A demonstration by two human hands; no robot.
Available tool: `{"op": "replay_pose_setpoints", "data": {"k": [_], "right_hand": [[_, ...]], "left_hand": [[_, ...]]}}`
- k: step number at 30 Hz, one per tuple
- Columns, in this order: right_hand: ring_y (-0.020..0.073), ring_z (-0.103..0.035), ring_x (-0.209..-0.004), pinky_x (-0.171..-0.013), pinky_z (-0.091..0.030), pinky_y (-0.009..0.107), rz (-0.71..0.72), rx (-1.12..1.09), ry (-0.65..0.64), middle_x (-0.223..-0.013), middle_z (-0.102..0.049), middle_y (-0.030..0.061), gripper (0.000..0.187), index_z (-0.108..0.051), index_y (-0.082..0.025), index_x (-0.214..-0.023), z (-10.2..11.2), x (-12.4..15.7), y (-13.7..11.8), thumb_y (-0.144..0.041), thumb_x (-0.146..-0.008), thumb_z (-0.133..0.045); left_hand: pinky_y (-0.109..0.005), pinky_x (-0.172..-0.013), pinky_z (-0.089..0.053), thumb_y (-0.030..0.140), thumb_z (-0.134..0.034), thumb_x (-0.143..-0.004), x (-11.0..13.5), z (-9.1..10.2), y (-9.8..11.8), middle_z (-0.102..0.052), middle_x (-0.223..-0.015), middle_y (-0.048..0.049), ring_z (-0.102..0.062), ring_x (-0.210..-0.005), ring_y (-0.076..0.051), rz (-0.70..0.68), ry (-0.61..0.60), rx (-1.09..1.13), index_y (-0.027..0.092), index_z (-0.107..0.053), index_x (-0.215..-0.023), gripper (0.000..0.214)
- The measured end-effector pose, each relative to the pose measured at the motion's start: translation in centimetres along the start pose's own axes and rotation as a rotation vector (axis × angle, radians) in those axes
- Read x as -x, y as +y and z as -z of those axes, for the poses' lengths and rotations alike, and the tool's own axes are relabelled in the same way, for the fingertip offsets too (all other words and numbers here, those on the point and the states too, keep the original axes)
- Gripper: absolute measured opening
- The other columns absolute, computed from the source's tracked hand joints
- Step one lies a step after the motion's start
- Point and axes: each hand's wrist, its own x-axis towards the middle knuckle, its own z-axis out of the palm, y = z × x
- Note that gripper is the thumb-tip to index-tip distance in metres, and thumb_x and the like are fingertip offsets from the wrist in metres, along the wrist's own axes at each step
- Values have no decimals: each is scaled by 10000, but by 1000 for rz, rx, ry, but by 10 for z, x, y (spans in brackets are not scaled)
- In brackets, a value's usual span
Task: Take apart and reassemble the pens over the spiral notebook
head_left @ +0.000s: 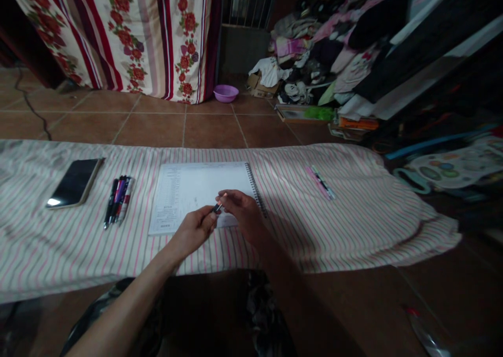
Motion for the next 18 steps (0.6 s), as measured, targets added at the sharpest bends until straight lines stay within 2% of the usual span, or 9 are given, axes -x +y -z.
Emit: {"op": "replay_pose_setpoints", "data": {"k": [4, 10, 14, 18], "right_hand": [[115, -578, -648, -592, -429, 239, -24, 41, 57, -721, -670, 11, 267, -669, -176, -788, 0, -1, 2, -387, -628, -701], [101, -528, -577, -583, -414, 244, 14, 101, 67, -653, -647, 5, 228, -684, -163, -707, -1, 1, 2, -384, -658, -669], [107, -535, -601, -606, -415, 247, 34, 95, 53, -644, -642, 4, 206, -686, -165, -693, -2, 1, 3, -367, -682, -649], [108, -543, -612, -626, -424, 252, 47, 64, 27, -660, -647, 2, 186, -686, -171, -726, -1, 1, 3, -349, -680, -655]], "left_hand": [[-218, -461, -261, 455, -419, -844, 1, -1, -2, -401, -572, 52, -331, -483, -70, -2, 3, -60, 159, -527, -837, 315], [-219, -471, -288, 431, -407, -850, 2, -1, 3, -449, -569, 37, -366, -479, -75, -5, -2, -117, 163, -507, -761, 299], [-222, -464, -276, 407, -415, -840, 1, -3, 4, -435, -523, 43, -360, -453, -74, 22, 18, -80, 167, -484, -694, 289], [-230, -451, -250, 425, -440, -816, 1, -3, 11, -426, -485, 46, -337, -427, -69, 53, -26, 28, 155, -492, -685, 305]]}}
